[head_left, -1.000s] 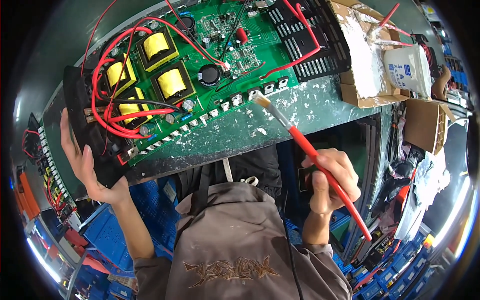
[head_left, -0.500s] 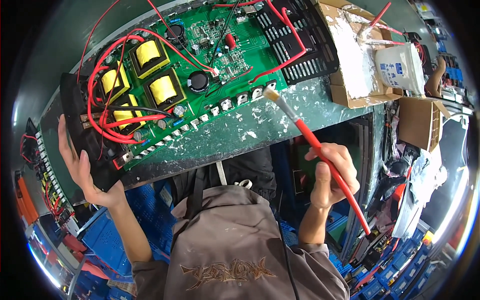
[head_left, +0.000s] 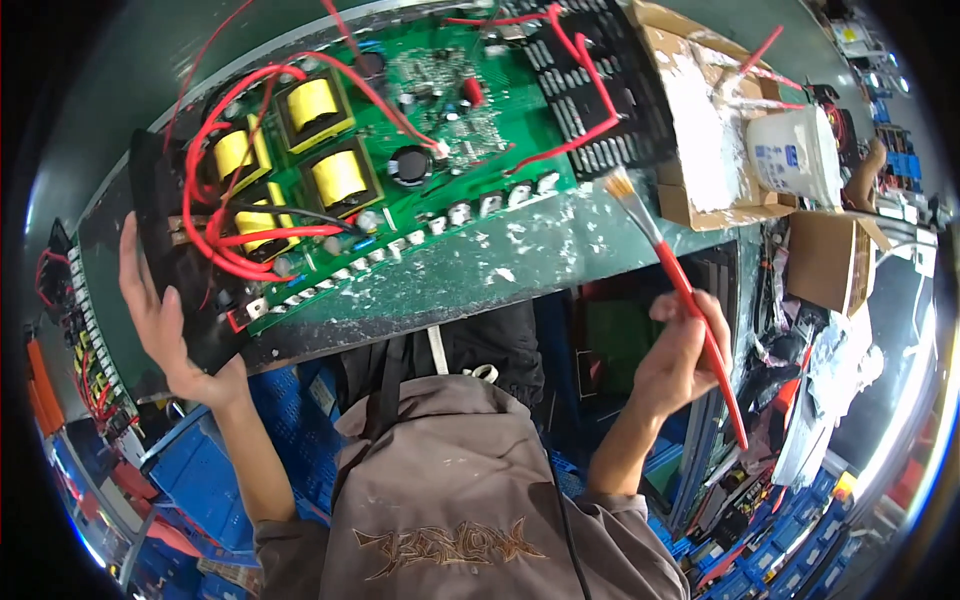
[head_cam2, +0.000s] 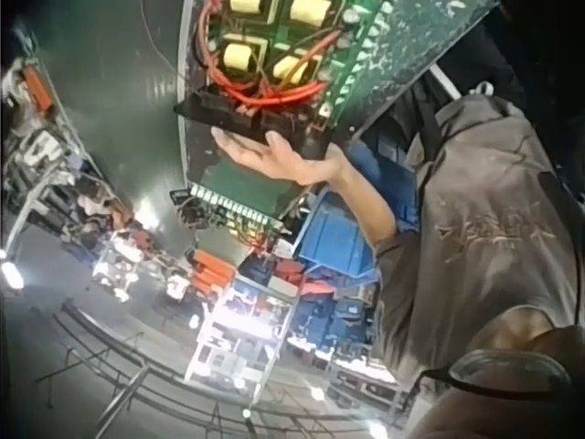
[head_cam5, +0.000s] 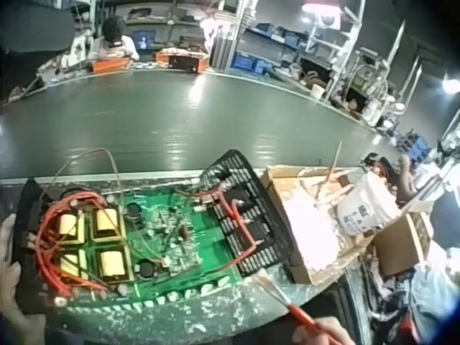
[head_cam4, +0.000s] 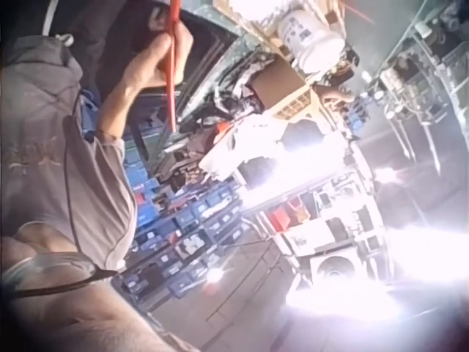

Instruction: Assembling electronic circuit boards by trimming wires and applying a substance with a brush on a production line.

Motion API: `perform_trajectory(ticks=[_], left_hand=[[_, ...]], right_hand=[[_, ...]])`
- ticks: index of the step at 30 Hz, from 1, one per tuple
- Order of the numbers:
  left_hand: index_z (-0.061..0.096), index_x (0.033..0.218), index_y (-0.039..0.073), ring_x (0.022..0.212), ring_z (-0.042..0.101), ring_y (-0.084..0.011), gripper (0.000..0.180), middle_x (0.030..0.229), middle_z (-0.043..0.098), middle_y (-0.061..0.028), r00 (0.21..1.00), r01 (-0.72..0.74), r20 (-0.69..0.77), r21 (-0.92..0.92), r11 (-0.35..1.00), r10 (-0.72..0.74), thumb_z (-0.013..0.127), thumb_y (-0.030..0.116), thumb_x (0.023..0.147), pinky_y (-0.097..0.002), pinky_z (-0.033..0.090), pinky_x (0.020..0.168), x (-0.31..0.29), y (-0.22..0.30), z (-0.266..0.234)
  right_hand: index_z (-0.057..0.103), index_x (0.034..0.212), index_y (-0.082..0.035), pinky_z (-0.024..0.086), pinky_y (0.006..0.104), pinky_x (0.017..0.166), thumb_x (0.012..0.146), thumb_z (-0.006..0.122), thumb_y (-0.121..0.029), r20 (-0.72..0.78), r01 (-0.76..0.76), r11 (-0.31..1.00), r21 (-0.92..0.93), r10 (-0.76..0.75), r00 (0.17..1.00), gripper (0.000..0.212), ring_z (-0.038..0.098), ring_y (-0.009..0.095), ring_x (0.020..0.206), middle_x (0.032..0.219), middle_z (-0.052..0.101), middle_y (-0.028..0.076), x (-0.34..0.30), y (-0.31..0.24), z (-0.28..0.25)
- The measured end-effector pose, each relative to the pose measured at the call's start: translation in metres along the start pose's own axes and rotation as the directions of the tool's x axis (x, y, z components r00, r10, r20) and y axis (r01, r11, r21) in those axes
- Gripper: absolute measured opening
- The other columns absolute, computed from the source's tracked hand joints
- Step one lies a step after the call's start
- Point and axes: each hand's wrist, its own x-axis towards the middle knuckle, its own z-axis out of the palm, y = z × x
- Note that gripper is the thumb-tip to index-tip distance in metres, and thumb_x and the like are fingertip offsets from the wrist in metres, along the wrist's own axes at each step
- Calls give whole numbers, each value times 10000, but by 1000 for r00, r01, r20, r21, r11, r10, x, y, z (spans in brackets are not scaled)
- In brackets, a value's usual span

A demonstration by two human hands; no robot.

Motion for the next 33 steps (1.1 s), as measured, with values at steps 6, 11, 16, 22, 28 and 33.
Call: perform_trajectory(ticks=[6, 11, 16, 22, 28, 33], left_hand=[[391, 1309, -161, 1359, 339, -307, 605, 1438, 361, -236, 998, 48, 32, -86, 995, -45, 463, 220, 844, -402, 212, 1137, 0, -1, 7], [355, 1290, -193, 1294, 422, -338, 563, 1440, 287, -288, 996, 82, 51, -145, 986, -75, 454, 179, 880, -389, 330, 1080, -2, 0, 5], [407, 1246, -201, 1288, 415, -387, 528, 1431, 281, -306, 995, 87, 61, -114, 990, -80, 454, 190, 893, -424, 342, 1070, 1, 2, -1], [471, 1236, -124, 1291, 404, -420, 430, 1426, 283, -328, 987, -104, 109, -95, 990, 115, 430, 147, 905, -440, 380, 1053, 0, -11, -8], [559, 1198, 39, 1281, 391, -486, 323, 1405, 287, -364, 996, -34, 80, -63, 997, 39, 382, 129, 943, -521, 404, 1019, 2, -3, -1], [577, 1227, 89, 1288, 409, -446, 345, 1412, 312, -345, 971, -207, 117, -40, 977, 211, 380, 118, 945, -488, 427, 1016, 0, -5, -2]], right_hand=[[602, 935, 70, 448, 304, 501, 865, 647, -187, 390, 113, 984, 139, -159, 907, 270, 595, 231, 560, 715, 591, 143, -33, -35, 51], [615, 896, 95, 516, 330, 540, 813, 625, -53, 560, 120, 960, 254, -247, 791, 170, 644, 273, 622, 763, 618, 168, -44, -45, 84], [628, 914, 94, 528, 327, 561, 781, 646, -23, 587, 135, 951, 278, -280, 760, 178, 649, 274, 627, 764, 620, 160, -48, -39, 106], [623, 931, 94, 533, 348, 568, 771, 649, 20, 612, 251, 940, 231, -341, 714, 178, 636, 277, 652, 769, 614, 163, -46, -40, 112], [644, 982, 40, 551, 363, 619, 608, 740, 106, 611, 284, 951, 123, -298, 733, 391, 643, 289, 724, 872, 622, 146, -51, -42, 97], [642, 970, 39, 550, 363, 631, 619, 727, 112, 610, 285, 955, 79, -272, 744, 369, 642, 294, 725, 865, 623, 152, -42, -39, 85]])
